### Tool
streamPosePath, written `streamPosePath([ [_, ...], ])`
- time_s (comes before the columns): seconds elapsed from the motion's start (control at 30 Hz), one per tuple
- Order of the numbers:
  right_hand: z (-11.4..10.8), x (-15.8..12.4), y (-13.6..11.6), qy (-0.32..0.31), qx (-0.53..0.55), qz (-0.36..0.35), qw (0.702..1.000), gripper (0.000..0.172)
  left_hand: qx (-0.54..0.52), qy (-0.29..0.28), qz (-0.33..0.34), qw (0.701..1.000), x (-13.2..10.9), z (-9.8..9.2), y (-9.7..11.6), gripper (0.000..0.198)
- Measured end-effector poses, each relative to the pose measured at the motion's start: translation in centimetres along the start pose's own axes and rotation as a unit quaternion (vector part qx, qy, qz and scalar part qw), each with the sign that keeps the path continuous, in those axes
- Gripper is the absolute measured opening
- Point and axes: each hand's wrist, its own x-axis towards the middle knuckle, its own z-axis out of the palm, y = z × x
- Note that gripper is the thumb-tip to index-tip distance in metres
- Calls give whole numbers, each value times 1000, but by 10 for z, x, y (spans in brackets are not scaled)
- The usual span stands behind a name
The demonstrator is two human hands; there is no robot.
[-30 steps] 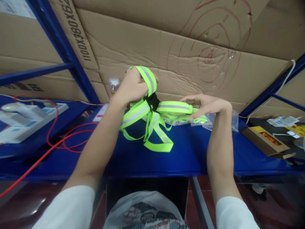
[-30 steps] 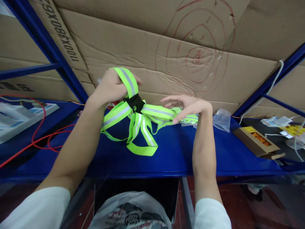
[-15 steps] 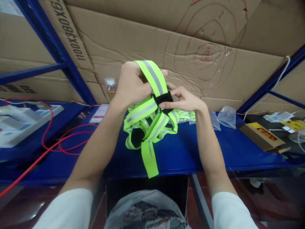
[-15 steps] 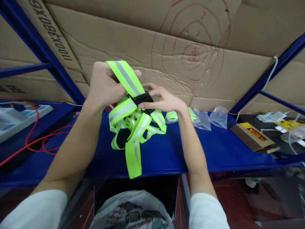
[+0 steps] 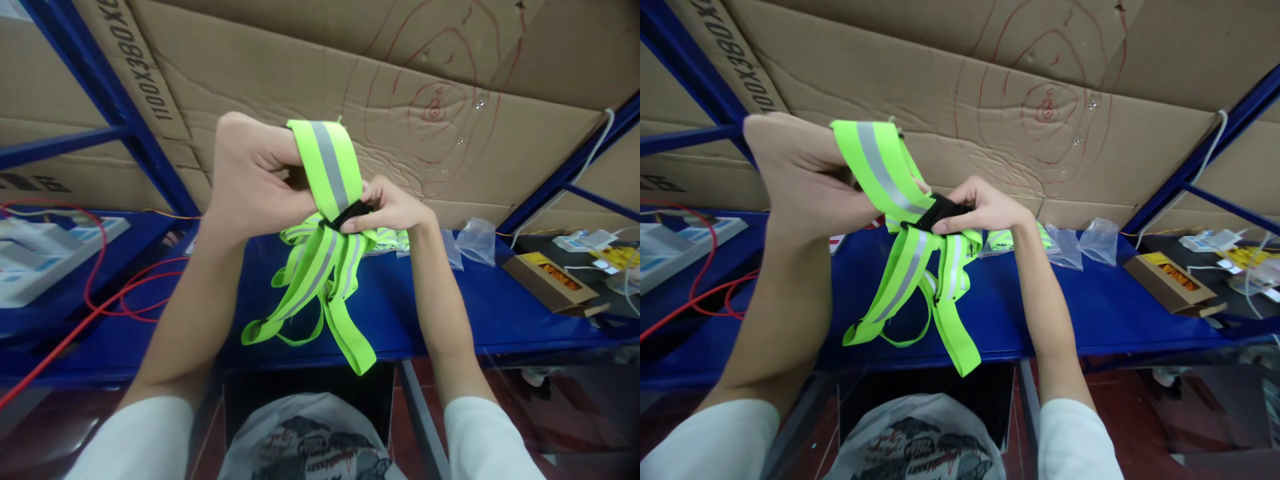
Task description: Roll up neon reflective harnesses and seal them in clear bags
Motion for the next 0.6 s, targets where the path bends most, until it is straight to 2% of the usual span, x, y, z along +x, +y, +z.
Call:
streamPosePath([
  [0.07,-5,-10,-9,60,-11,-1,998,45,-20,20,-40,999,2,0,-2,15],
  [0.13,-10,-20,-16,141,-16,-2,990,46,-50,4,-79,996,3,1,-8,16],
  [0.23,-15,-30,-20,250,-18,-19,968,43,-109,-49,-140,983,4,4,-27,29],
  [0.3,-19,-33,-18,301,-21,-34,953,39,-175,-63,-185,965,3,9,-43,43],
  [0.37,-22,-34,-16,345,-27,-57,937,37,-219,-89,-211,948,1,15,-58,54],
  [0.5,-25,-32,-11,416,-50,-118,900,31,-196,-200,-183,942,-9,33,-80,53],
  [0.6,-27,-28,-7,411,-32,-123,903,28,-158,-194,-187,950,-17,48,-88,63],
])
